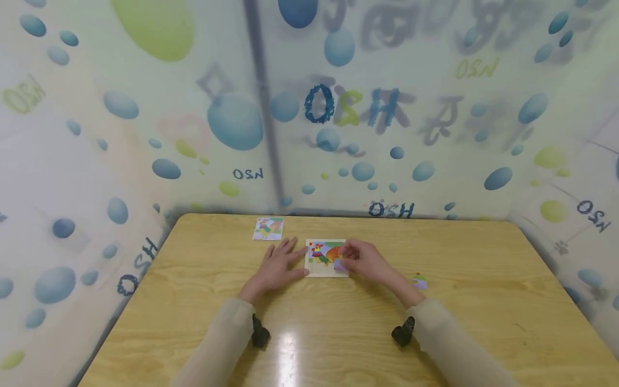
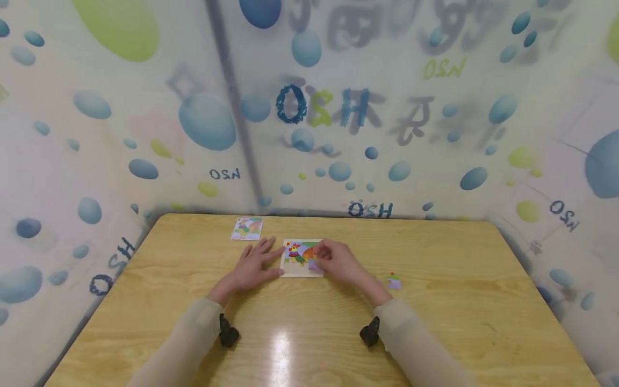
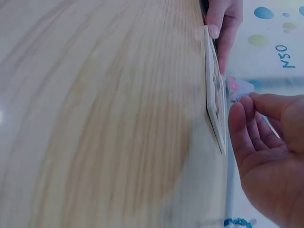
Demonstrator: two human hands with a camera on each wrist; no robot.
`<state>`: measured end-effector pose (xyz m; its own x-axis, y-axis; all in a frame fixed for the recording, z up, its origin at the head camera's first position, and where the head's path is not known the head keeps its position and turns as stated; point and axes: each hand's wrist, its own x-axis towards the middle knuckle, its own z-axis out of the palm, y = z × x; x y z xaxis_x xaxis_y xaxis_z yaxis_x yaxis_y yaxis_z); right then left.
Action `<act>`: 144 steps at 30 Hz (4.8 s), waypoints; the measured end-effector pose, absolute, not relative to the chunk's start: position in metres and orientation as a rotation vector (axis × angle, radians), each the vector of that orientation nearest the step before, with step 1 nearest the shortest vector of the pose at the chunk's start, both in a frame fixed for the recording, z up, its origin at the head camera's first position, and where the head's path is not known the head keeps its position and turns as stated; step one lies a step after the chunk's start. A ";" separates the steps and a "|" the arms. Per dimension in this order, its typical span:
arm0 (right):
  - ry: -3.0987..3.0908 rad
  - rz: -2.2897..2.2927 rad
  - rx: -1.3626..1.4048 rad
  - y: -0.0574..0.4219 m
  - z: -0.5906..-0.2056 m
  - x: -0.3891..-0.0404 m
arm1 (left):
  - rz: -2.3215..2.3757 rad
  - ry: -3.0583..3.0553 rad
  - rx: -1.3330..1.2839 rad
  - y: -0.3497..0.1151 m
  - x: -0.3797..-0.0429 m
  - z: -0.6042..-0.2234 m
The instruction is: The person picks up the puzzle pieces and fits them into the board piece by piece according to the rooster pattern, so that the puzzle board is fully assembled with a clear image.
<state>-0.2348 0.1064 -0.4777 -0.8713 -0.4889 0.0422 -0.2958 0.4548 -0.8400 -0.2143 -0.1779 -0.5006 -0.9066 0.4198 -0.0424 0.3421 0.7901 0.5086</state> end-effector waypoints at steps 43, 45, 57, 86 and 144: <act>2.609 -1.338 -0.581 0.039 -0.499 -0.235 | 0.731 2.830 0.591 -0.177 -0.220 -0.501; 2.608 -1.334 -0.575 0.039 -0.498 -0.235 | 0.733 2.823 0.592 -0.177 -0.220 -0.501; 2.606 -1.278 -0.592 0.035 -0.496 -0.236 | 0.734 2.814 0.595 -0.178 -0.219 -0.499; 2.791 -0.927 -0.842 0.034 -0.491 -0.231 | 0.781 2.814 0.624 -0.177 -0.215 -0.498; 2.787 -0.872 -0.918 0.039 -0.488 -0.230 | 0.728 2.805 0.606 -0.178 -0.218 -0.500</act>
